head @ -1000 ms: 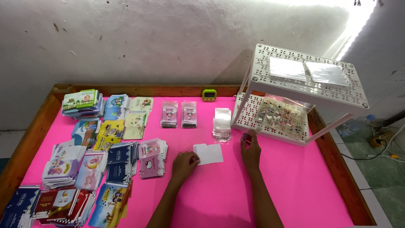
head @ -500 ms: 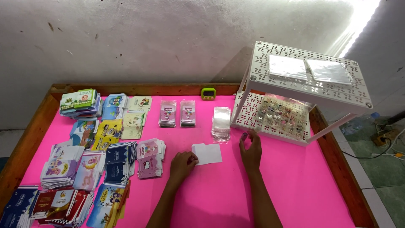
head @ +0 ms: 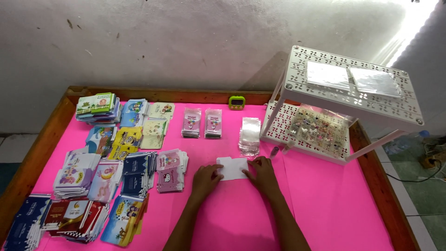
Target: Packaging small illustrated cards into individual clear plastic sleeves on a pink work surface.
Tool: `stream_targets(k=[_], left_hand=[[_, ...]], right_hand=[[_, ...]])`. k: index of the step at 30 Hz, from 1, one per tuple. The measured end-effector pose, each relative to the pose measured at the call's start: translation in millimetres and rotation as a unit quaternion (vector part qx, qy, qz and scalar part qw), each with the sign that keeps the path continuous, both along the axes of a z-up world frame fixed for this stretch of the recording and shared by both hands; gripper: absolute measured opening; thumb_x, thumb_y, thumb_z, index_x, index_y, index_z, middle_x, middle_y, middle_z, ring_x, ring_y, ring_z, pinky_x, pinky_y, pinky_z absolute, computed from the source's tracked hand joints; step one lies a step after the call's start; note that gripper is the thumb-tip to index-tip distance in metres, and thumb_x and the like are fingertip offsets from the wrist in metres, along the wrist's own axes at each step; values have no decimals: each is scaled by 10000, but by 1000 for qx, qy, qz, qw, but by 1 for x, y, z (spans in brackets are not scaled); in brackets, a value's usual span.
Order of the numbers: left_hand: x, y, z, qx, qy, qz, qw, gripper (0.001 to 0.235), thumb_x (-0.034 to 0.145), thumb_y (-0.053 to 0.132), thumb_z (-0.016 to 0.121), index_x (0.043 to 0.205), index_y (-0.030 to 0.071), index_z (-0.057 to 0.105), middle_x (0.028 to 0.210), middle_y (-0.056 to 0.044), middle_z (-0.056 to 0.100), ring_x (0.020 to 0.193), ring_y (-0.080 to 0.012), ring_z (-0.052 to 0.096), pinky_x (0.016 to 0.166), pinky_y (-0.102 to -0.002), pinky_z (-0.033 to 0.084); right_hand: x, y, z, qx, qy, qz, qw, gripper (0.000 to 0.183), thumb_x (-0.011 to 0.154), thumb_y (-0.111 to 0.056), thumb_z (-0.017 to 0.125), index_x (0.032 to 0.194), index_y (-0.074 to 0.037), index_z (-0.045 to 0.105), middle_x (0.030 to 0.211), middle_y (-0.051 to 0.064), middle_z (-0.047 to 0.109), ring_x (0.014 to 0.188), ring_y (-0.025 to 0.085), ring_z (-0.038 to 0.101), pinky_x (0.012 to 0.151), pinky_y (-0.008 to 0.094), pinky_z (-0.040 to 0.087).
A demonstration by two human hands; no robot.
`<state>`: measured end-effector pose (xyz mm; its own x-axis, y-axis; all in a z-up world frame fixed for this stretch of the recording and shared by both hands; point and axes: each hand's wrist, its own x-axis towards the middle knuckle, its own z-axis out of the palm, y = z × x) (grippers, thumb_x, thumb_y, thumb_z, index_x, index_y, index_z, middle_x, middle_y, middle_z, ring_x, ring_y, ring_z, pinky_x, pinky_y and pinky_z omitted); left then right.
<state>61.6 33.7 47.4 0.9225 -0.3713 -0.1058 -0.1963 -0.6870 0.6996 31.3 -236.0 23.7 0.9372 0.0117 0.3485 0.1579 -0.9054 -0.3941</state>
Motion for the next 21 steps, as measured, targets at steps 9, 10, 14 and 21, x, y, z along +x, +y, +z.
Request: stream_targets(k=[9,10,14,21], left_hand=[[0,-2,23,32,20,-41,998,294,1034,281,561,1276,328,722,979,-21,646,1045,-266,579,1009,-484,451],[0,-2,24,32,21,-40,998,294,1034,281,561,1276,328,722,979,-21,646,1045,-266,579,1009,-484,451],[3,1,15,34,20,-50,998,307,1033,295,563,1304,330,701,1007,-44,633,1070,-284,574,1016,-496,450],[4,3,2,8,6,-36,999,311,998,309,615,1300,329,687,992,-26,662,1059,-262,585,1014,-489,450]], right_hand=[[-2,20,4,-12,46,-5,999,494,824,-501,770,1238,-235,737,1211,52,599,1194,322,558,984,477,517],[-3,21,4,-12,46,-4,999,494,824,-501,770,1238,-235,737,1211,52,599,1194,322,558,984,477,517],[-9,31,22,109,53,30,992,502,892,-397,754,1345,-205,657,1148,84,661,1157,326,608,1018,468,493],[-16,59,37,335,94,64,935,804,850,-179,817,1537,-90,410,1158,186,714,1112,345,700,1035,471,538]])
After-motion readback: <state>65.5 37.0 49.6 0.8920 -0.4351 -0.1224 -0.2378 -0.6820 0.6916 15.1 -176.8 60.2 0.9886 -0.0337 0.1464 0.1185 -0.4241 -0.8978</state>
